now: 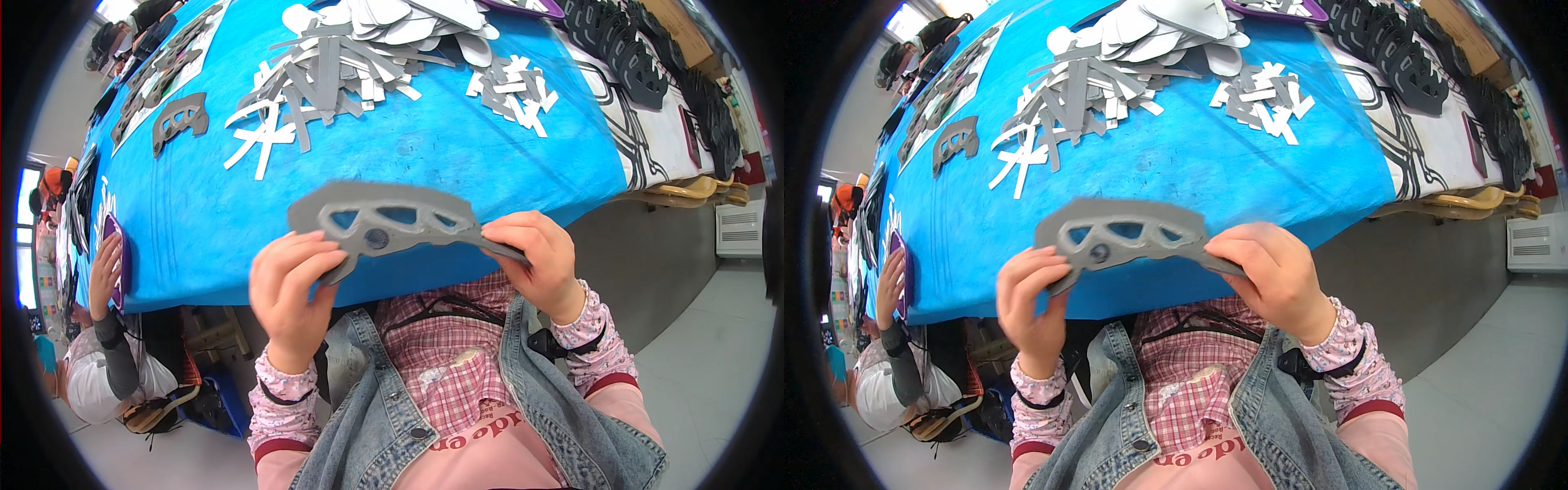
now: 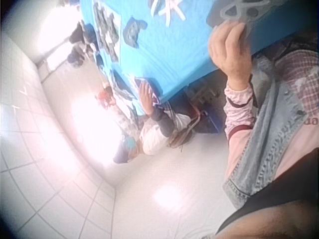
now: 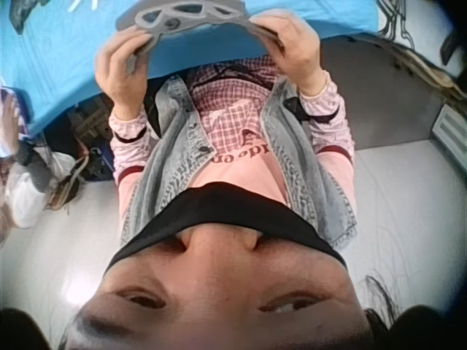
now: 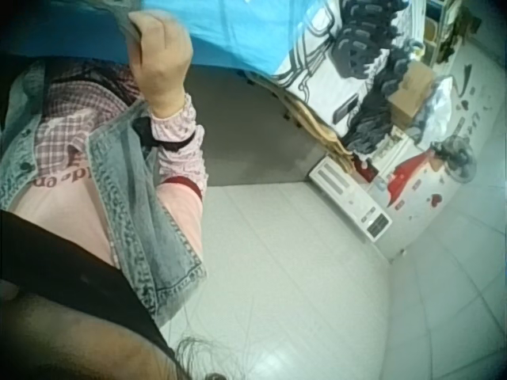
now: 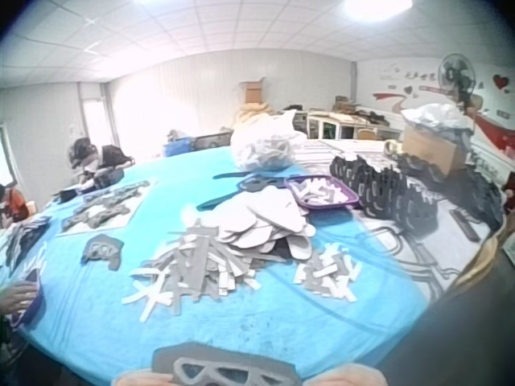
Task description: Manually aligning and stacking various pre-cut shoe components on a work table.
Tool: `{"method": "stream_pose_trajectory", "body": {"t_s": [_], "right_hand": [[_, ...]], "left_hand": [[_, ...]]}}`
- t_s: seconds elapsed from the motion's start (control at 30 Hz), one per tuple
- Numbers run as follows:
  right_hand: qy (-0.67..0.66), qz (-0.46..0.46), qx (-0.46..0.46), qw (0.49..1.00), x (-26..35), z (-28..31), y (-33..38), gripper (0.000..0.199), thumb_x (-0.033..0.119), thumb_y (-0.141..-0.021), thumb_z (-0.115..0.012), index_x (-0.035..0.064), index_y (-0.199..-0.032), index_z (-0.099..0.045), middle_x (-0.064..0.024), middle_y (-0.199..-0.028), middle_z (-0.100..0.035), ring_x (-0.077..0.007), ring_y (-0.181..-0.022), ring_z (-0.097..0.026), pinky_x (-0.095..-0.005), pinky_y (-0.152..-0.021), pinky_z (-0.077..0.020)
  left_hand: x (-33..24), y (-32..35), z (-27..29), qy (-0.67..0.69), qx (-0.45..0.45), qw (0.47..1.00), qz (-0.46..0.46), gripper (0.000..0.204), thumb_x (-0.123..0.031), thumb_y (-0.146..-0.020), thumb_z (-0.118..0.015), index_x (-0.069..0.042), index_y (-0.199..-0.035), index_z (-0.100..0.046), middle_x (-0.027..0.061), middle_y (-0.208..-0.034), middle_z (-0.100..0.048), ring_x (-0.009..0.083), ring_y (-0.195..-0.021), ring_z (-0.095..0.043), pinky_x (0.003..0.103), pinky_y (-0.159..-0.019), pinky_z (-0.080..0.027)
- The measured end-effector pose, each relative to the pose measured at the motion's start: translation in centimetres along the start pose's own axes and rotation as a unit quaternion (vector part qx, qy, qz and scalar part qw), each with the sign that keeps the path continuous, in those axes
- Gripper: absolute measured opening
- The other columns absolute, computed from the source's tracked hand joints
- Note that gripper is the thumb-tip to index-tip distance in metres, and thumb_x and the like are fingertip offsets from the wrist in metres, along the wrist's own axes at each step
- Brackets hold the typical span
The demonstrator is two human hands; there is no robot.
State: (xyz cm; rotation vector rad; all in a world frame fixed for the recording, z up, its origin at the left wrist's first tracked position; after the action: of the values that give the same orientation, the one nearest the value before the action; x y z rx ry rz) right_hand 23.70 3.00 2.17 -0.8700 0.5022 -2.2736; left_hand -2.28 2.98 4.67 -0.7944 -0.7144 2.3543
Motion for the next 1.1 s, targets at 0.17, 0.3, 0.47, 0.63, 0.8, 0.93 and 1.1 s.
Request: {"method": "stream_pose_trajectory", "body": {"t_s": [0.17, 0.3, 0.47, 0.63, 0.8, 0.93, 1.1], "right_hand": [[-0.066, -0.089, -0.112, 0.988, -3.1, 3.5, -2.7, 0.031, 0.022, -0.09, -0.064, 0.0007, -0.112, -0.06, -0.0143, -0.099, -0.066, -0.0256, -0.079, -0.065, -0.035, -0.072, -0.0508], [0.226, -0.126, -0.073, 0.963, -9.7, 3.8, -3.8, 0.027, 0.019, -0.085, -0.068, 0.0038, -0.107, -0.063, -0.0093, -0.102, -0.064, -0.0254, -0.09, -0.06, -0.0363, -0.081, -0.0475], [0.206, -0.089, -0.053, 0.973, -9.8, 2.8, -5.0, 0.024, 0.017, -0.081, -0.07, 0.0057, -0.101, -0.065, -0.0073, -0.1, -0.064, -0.026, -0.095, -0.058, -0.0375, -0.082, -0.0465], [0.238, -0.06, -0.041, 0.968, -10.2, 1.2, -6.1, 0.023, 0.015, -0.08, -0.07, 0.0071, -0.101, -0.066, -0.0067, -0.096, -0.063, -0.0259, -0.092, -0.059, -0.0377, -0.078, -0.0464], [0.219, -0.079, -0.026, 0.972, -11.1, 1.3, -6.1, 0.017, 0.009, -0.082, -0.069, 0.0066, -0.098, -0.068, -0.0064, -0.091, -0.062, -0.0231, -0.081, -0.061, -0.0333, -0.077, -0.0475], [0.152, -0.107, -0.018, 0.982, -11.1, 1.7, -6.2, 0.014, 0.007, -0.083, -0.067, 0.0046, -0.097, -0.068, -0.0071, -0.091, -0.062, -0.0236, -0.079, -0.062, -0.033, -0.073, -0.0478], [0.176, -0.075, -0.049, 0.98, -11.4, 1.9, -6.3, 0.013, 0.01, -0.081, -0.069, 0.0058, -0.093, -0.068, -0.008, -0.084, -0.061, -0.0273, -0.079, -0.059, -0.0375, -0.072, -0.0457]], "left_hand": [[-0.8, -0.5, 4.9, -0.024, -0.24, 0.97, 0.004, 0.024, -0.027, -0.1, -0.046, -0.004, -0.103, -0.053, 0.0111, -0.085, -0.055, 0.0214, -0.073, -0.056, 0.034, -0.066, -0.049], [0.9, -0.9, 5.5, -0.025, -0.289, 0.955, 0.058, 0.022, -0.021, -0.102, -0.041, 0.0, -0.104, -0.049, 0.012, -0.085, -0.049, 0.0169, -0.07, -0.048, 0.029, -0.064, -0.043], [2.3, 0.1, 5.9, -0.039, -0.3, 0.948, 0.098, 0.022, -0.019, -0.102, -0.041, 0.001, -0.106, -0.048, 0.0113, -0.093, -0.05, 0.015, -0.074, -0.048, 0.027, -0.066, -0.042], [3.8, 1.1, 7.3, -0.046, -0.313, 0.936, 0.152, 0.026, -0.022, -0.104, -0.04, 0.002, -0.109, -0.049, 0.0095, -0.103, -0.054, 0.012, -0.079, -0.049, 0.025, -0.071, -0.043], [4.0, 1.2, 7.9, -0.053, -0.321, 0.93, 0.171, 0.027, -0.022, -0.104, -0.041, 0.002, -0.109, -0.05, 0.0078, -0.101, -0.054, 0.0111, -0.08, -0.049, 0.024, -0.073, -0.042], [4.4, 1.5, 8.0, -0.043, -0.325, 0.926, 0.189, 0.027, -0.021, -0.105, -0.04, 0.001, -0.111, -0.053, 0.006, -0.098, -0.053, 0.0115, -0.086, -0.05, 0.024, -0.082, -0.042], [4.5, 1.2, 7.9, -0.035, -0.322, 0.927, 0.191, 0.026, -0.022, -0.104, -0.043, 0.002, -0.107, -0.054, 0.0057, -0.098, -0.054, 0.0096, -0.081, -0.05, 0.022, -0.073, -0.042]]}}
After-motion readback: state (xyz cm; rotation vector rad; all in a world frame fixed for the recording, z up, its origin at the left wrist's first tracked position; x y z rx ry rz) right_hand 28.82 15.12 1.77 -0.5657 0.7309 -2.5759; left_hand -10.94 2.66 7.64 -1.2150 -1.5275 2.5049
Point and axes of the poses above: each hand's wrist, its own y-axis away from the middle knuckle, its own z-axis out of the back of the hand, x = y × z, the point moved 5 cm from there along -y, towards the middle knuckle
